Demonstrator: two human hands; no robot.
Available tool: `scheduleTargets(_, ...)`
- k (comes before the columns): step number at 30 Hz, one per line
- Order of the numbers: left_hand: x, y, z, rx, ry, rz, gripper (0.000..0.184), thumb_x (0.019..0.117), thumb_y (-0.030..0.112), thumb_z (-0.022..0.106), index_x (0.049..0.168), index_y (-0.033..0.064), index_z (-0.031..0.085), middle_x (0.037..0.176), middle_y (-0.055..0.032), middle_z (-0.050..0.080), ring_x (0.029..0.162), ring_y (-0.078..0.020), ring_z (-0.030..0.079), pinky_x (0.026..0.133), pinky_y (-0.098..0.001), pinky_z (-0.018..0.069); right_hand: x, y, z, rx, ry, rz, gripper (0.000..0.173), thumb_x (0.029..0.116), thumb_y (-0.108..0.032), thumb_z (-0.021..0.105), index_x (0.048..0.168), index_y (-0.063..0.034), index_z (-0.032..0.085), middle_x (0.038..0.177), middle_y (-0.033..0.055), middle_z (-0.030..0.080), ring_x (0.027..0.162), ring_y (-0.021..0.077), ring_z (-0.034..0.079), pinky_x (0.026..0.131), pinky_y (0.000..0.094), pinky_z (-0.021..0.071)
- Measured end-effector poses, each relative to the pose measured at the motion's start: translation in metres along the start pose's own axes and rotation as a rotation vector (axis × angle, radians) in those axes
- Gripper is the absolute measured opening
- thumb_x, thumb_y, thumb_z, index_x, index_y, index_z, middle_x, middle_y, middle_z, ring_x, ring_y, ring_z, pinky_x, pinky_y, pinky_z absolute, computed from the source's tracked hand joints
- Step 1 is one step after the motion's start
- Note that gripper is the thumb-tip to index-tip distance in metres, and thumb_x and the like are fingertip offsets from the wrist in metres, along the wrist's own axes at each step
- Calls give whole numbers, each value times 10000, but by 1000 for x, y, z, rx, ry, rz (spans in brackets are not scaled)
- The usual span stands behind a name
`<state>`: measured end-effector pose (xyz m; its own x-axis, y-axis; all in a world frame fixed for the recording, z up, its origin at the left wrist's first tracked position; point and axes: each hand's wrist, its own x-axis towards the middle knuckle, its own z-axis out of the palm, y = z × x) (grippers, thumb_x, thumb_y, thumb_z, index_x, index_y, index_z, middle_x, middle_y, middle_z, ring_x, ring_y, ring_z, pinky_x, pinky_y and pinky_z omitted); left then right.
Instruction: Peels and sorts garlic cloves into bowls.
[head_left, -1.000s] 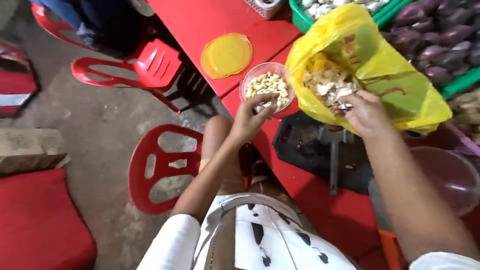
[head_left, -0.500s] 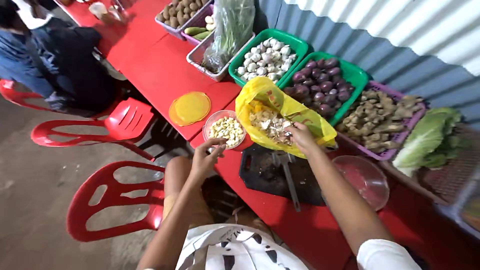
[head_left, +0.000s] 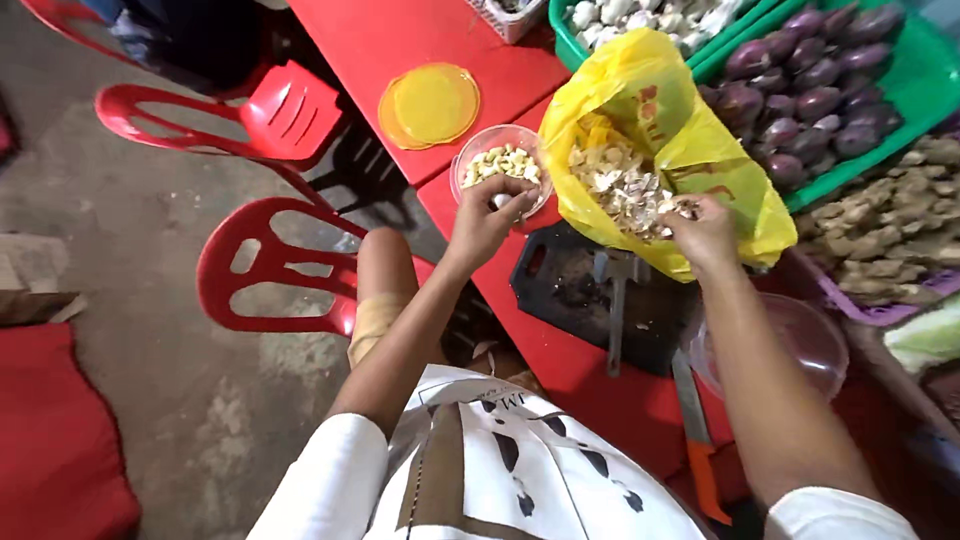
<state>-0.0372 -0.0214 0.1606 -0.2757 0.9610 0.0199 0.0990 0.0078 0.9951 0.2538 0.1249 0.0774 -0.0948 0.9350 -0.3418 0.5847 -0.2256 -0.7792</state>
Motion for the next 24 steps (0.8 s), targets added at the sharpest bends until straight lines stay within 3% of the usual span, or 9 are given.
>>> scheduleTargets(1, 5, 1, 2, 7, 15, 15, 128, 991, 78, 634, 1021, -35, 687, 864, -56, 696, 654, -60, 628, 581, -224, 537, 4, -2, 3, -41, 14, -6, 431, 942, -66, 639, 1349, 53, 557, 1233, 306, 620, 1046, 399, 652, 919, 597, 521)
scheduleTargets(3, 17, 3, 8, 27, 12, 66, 129, 989, 87, 640, 971, -33, 686, 790, -40, 668, 619, -49, 601, 578, -221, 524, 9, -7, 5, -38, 19, -13, 419, 944, -85, 638, 1336, 46, 568, 1237, 302, 615, 1054, 384, 648, 929, 589, 518)
scheduleTargets(5, 24, 8, 6, 19, -8, 112, 122, 992, 88, 641, 967, -23, 686, 788, -29, 658, 624, -44, 590, 588, -218, 518, 6, -14, 6, 78, 8, -33, 401, 948, -100, 643, 1319, 36, 569, 1187, 213, 623, 934, 236, 653, 840, 451, 569)
scheduleTargets(7, 21, 10, -9, 8, -22, 120, 143, 1011, 102, 613, 996, -25, 676, 809, -31, 658, 631, -45, 589, 588, -220, 519, -10, -29, 5, 300, -37, -36, 322, 975, -102, 614, 1282, -23, 556, 1058, 43, 607, 808, 83, 635, 743, 287, 581)
scheduleTargets(9, 8, 1, -25, 64, -34, 63, 199, 1033, 138, 577, 1050, -27, 686, 870, -55, 670, 655, -61, 604, 599, -231, 531, -36, -42, 14, 612, -119, 23, 188, 1022, -90, 511, 1203, -100, 561, 974, -29, 655, 781, 66, 665, 736, 255, 595)
scheduleTargets(11, -5, -10, -21, 217, -77, 33, 208, 1026, 134, 578, 1092, -9, 712, 1014, -104, 648, 756, -110, 619, 651, -261, 541, -64, -51, 34, 868, -189, 129, 224, 1057, -139, 389, 1202, -121, 560, 1021, -18, 678, 824, 81, 671, 763, 263, 589)
scheduleTargets(15, -49, -13, 55, 603, -283, 167, 166, 970, 122, 652, 1071, 79, 776, 1053, -125, 707, 995, -275, 684, 828, -471, 586, -124, -57, 76, 1224, -109, 394, 238, 1086, -249, 401, 1194, -98, 550, 995, 41, 679, 853, 137, 689, 782, 311, 598)
scheduleTargets(19, -107, -16, 101, 825, -336, 435, 176, 919, 40, 641, 1030, 83, 770, 1002, -123, 721, 967, -314, 695, 719, -461, 570, -176, -43, 74, 1319, 77, 291, 288, 1098, -261, 318, 1138, -118, 565, 912, 22, 679, 812, 107, 684, 734, 271, 589)
scheduleTargets(24, -215, -11, 106, 843, -662, 453, 282, 974, 35, 564, 1209, 47, 720, 1319, -137, 644, 1102, -321, 657, 745, -453, 553, -256, 26, 64, 1280, 41, 209, 377, 1105, -291, 248, 1078, -125, 585, 762, -62, 580, 548, -23, 513, 527, 104, 445)
